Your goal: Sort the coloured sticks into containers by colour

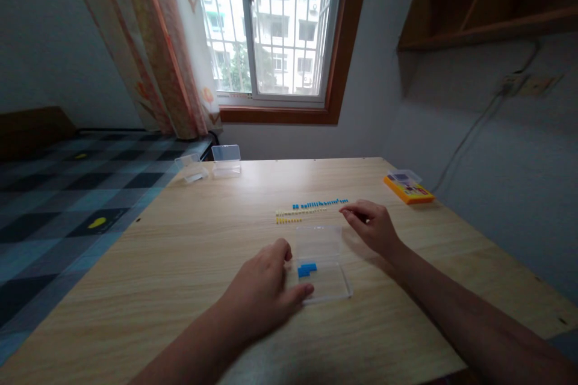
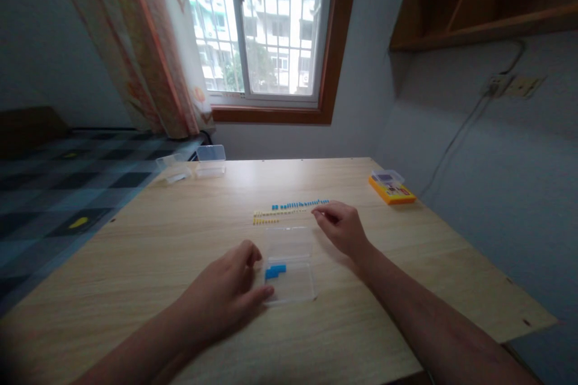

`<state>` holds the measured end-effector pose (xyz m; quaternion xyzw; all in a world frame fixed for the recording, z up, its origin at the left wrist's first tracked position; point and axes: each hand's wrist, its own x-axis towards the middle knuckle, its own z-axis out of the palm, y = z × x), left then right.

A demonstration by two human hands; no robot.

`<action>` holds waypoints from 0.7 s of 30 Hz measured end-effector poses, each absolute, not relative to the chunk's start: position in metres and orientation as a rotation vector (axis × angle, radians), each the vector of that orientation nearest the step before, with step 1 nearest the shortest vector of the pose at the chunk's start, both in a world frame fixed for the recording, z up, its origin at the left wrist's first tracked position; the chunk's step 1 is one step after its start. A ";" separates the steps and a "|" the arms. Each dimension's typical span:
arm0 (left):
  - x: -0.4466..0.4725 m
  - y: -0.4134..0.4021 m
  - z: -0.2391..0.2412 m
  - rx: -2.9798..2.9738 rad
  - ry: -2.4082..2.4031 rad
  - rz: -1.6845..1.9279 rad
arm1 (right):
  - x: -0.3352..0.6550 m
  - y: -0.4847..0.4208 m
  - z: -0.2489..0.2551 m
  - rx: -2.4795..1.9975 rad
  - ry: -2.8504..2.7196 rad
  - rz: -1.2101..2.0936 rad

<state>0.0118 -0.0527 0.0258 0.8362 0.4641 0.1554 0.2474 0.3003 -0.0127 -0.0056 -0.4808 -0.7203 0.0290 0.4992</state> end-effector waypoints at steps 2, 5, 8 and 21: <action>0.008 -0.044 0.024 2.237 1.275 0.540 | 0.304 -0.007 -0.008 -1.199 -1.722 0.073; 0.000 -0.026 0.019 2.097 1.315 0.861 | 0.310 0.005 -0.007 -1.250 -1.728 0.087; -0.006 -0.008 0.010 2.005 1.378 1.026 | 0.315 0.017 0.002 -1.287 -1.788 0.108; -0.007 0.037 -0.010 1.651 1.567 1.255 | 0.318 0.068 0.044 -1.323 -1.986 0.207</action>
